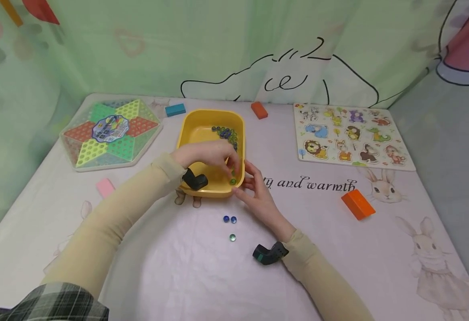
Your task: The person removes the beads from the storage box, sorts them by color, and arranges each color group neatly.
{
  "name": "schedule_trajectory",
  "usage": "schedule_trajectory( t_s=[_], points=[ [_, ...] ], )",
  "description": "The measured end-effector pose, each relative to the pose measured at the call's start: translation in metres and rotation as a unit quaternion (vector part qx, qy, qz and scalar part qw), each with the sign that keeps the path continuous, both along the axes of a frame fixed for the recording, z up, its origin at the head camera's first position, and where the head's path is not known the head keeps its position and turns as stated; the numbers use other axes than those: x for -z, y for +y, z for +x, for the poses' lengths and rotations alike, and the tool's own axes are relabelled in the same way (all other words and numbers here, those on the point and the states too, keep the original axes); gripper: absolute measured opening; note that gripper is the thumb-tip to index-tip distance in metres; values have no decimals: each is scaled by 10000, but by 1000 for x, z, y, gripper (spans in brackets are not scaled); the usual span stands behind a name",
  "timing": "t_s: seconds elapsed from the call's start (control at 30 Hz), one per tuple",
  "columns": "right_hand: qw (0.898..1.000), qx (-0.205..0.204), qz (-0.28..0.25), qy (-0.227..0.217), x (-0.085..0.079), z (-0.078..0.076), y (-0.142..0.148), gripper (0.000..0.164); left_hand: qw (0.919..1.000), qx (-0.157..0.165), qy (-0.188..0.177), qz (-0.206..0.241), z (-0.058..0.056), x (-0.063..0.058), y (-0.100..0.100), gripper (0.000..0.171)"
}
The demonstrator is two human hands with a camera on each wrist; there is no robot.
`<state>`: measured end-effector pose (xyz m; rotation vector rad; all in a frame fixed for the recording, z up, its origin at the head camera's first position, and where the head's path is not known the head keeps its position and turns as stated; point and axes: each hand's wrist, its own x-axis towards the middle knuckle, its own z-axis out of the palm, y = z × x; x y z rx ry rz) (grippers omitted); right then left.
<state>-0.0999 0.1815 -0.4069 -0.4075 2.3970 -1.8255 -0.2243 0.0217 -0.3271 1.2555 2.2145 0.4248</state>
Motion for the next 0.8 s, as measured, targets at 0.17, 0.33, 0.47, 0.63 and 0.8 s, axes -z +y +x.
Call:
schedule_trajectory(
  t_s=[0.17, 0.33, 0.47, 0.63, 0.8],
  points=[
    [9999, -43, -106, -28, 0, 1, -1, 73, 9999, 45, -43, -147, -1, 2, 4, 11],
    [9999, -56, -85, -91, 1, 2, -2, 73, 9994, 191, -27, -292, -1, 9, 5, 7],
    [9999, -60, -11, -83, 1, 2, -2, 73, 9983, 364, 215, -397, -1, 15, 5, 8],
    [10000, -25, 38, -69, 0, 1, -1, 73, 9968, 413, 486, -481, -1, 16, 7, 10],
    [10000, -19, 16, -58, -1, 1, 1, 73, 9975, 385, 455, -367, -2, 14, 8, 9]
  ],
)
